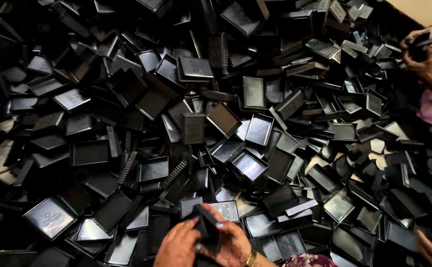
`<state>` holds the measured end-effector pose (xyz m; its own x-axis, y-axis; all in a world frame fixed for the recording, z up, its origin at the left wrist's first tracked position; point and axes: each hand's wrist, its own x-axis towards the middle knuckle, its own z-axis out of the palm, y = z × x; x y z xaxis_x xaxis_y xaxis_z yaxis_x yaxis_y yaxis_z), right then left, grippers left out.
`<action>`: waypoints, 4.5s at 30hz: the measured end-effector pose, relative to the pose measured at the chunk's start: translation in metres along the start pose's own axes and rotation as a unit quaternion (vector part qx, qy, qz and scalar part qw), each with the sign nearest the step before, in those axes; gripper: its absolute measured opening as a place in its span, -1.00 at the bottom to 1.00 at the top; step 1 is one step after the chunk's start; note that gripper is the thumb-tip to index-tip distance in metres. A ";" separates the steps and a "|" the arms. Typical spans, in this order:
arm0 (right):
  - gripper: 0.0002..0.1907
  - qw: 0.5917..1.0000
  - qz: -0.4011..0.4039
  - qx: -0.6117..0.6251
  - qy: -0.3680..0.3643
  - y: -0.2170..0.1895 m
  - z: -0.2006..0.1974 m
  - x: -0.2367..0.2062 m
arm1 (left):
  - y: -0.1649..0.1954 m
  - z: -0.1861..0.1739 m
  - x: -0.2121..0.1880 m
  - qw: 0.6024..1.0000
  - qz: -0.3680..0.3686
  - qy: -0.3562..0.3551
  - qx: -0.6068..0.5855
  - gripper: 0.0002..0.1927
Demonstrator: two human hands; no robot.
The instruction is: The person sits on the floor in front of a large pile of black plastic boxes, picks up boxes one at a time, opens and closes their lids, and tosses them back onto the pile while other workers handle boxes nearby.
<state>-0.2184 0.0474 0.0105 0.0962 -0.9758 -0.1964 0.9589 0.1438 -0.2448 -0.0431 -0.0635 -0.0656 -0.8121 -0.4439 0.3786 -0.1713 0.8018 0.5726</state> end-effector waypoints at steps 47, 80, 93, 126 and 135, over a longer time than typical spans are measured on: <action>-0.11 0.691 -0.174 -0.702 -0.008 0.015 -0.011 -0.004 | 0.016 -0.008 0.006 0.892 -0.271 0.157 -0.326 -0.41; -0.39 0.409 0.010 -0.894 0.184 0.018 -0.037 0.030 | -0.024 -0.028 0.019 0.936 -0.313 0.155 0.038 -0.63; 0.05 0.864 -0.188 -0.456 0.105 -0.015 -0.015 0.018 | 0.024 -0.021 0.076 0.861 -0.416 0.112 -0.271 -0.62; -0.40 0.854 -0.259 -0.432 0.129 0.020 -0.013 0.010 | 0.055 -0.018 0.022 0.616 -0.294 0.148 -0.716 0.02; -0.25 0.612 -0.262 -0.747 0.011 0.023 -0.004 -0.001 | 0.031 0.006 0.013 0.502 -0.398 0.253 -0.725 -0.18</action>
<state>-0.1974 0.0528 0.0015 -0.1396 -0.9525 0.2707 -0.4579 -0.1803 -0.8705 -0.0622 -0.0420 -0.0478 -0.5005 -0.7317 -0.4627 0.5546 -0.6814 0.4776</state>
